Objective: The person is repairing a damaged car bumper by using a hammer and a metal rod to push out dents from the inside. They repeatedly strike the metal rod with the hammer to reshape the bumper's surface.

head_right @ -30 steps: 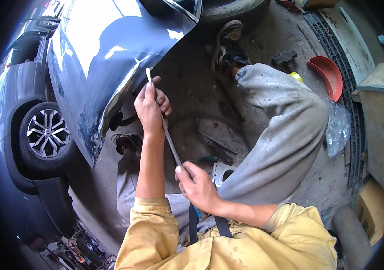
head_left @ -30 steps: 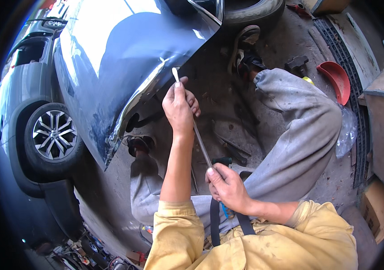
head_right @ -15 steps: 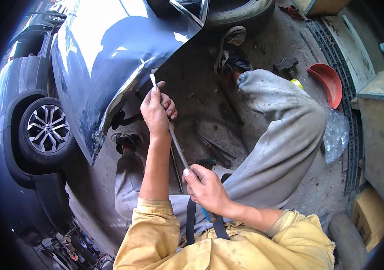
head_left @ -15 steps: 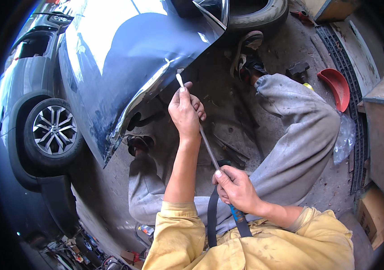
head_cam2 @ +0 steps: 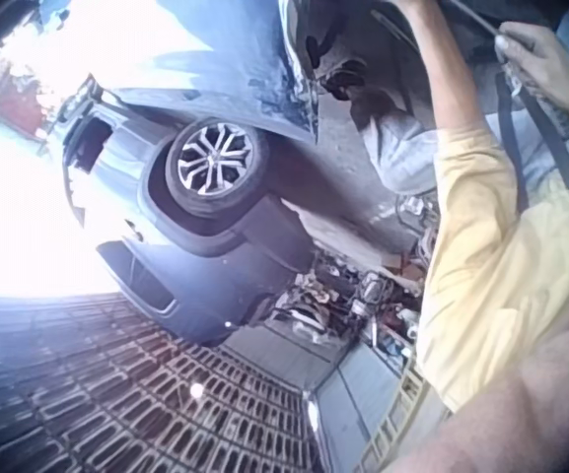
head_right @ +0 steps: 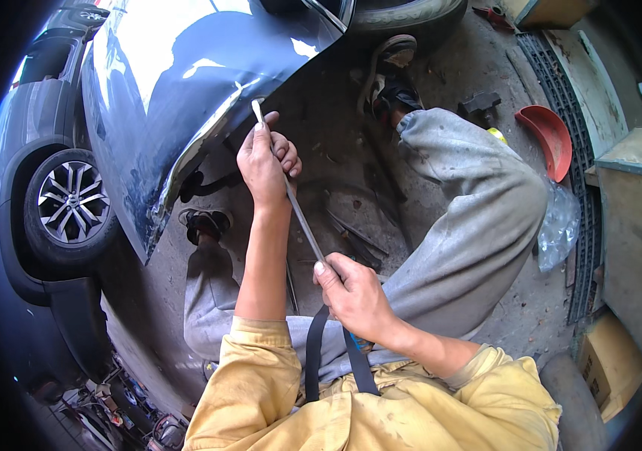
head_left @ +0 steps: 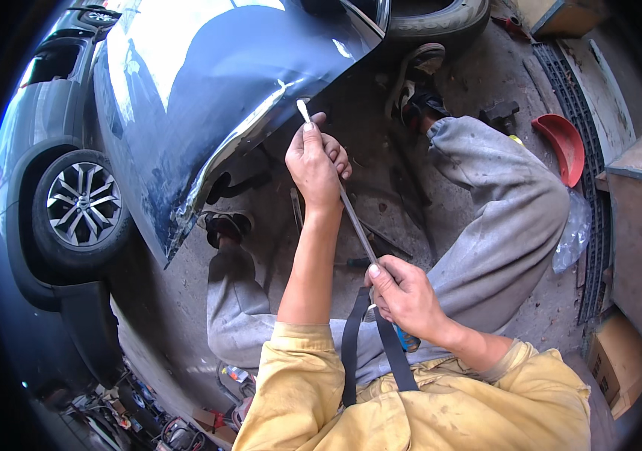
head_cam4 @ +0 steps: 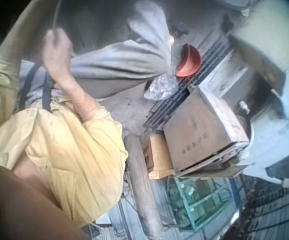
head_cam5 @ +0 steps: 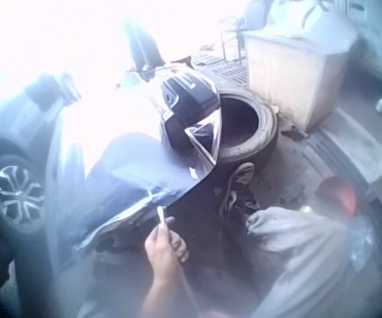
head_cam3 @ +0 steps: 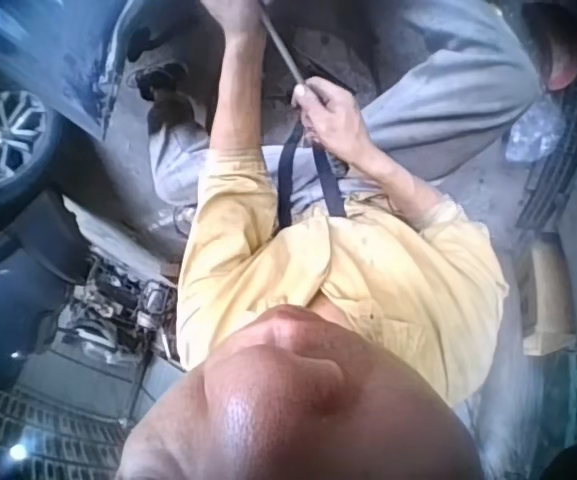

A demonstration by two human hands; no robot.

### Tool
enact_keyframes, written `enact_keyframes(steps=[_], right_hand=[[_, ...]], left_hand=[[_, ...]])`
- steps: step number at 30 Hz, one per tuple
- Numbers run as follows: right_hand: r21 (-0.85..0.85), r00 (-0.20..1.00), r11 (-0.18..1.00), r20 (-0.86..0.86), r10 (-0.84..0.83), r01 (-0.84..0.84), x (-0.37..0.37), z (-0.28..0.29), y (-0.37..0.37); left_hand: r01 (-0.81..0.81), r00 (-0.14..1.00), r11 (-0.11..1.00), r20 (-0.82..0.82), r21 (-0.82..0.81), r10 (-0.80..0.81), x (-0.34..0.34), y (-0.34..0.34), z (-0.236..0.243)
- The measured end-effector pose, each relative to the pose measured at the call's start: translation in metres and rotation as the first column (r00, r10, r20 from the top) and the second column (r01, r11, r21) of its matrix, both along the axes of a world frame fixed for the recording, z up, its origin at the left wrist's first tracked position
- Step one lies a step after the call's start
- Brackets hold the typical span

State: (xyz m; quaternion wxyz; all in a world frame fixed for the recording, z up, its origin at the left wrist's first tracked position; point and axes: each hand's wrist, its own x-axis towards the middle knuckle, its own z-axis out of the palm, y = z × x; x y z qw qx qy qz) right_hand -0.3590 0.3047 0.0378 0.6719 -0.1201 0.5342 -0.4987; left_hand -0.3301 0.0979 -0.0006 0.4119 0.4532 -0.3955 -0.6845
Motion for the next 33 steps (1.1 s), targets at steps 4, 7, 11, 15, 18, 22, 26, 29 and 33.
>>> enact_keyframes(steps=[4,7,11,15,18,22,26,29,33], right_hand=[[0.003,0.978,0.999,-0.206,0.043,-0.043,-0.005,-0.003,0.003],[-0.007,0.929,0.997,-0.363,0.071,-0.079,-0.008,-0.002,0.003],[-0.034,0.84,0.985,-0.527,0.125,-0.168,-0.016,-0.001,-0.003],[0.0,0.898,0.997,-0.435,0.069,-0.077,-0.003,-0.005,0.0],[0.008,0.914,1.0,-0.405,0.018,-0.016,0.004,-0.005,0.0],[-0.031,0.833,0.994,-0.549,0.071,-0.105,-0.004,-0.004,0.0],[-0.01,0.908,1.0,-0.419,0.018,-0.025,0.007,-0.014,0.002],[-0.016,0.927,0.999,-0.374,-0.033,0.029,0.015,-0.014,-0.001],[-0.019,0.897,1.0,-0.442,0.003,-0.013,0.019,-0.02,0.004]], left_hand=[[-0.003,0.997,1.0,-0.072,0.008,0.004,-0.003,0.004,-0.003],[-0.039,0.994,0.999,-0.098,-0.009,0.038,-0.005,0.006,-0.007],[-0.12,0.989,0.991,-0.093,-0.058,0.114,0.006,0.004,-0.008],[-0.029,0.999,0.999,-0.041,-0.041,0.027,0.001,0.002,-0.005],[0.008,0.999,1.0,-0.031,-0.025,-0.009,-0.008,0.002,-0.006],[-0.107,0.991,0.992,-0.092,-0.071,0.101,0.006,0.008,-0.009],[-0.036,0.999,0.998,0.014,-0.053,0.036,-0.002,0.004,-0.004],[0.036,0.999,0.999,0.02,-0.032,-0.035,-0.007,0.001,-0.005],[0.035,0.999,0.998,-0.003,-0.057,-0.035,0.002,0.004,-0.012]])
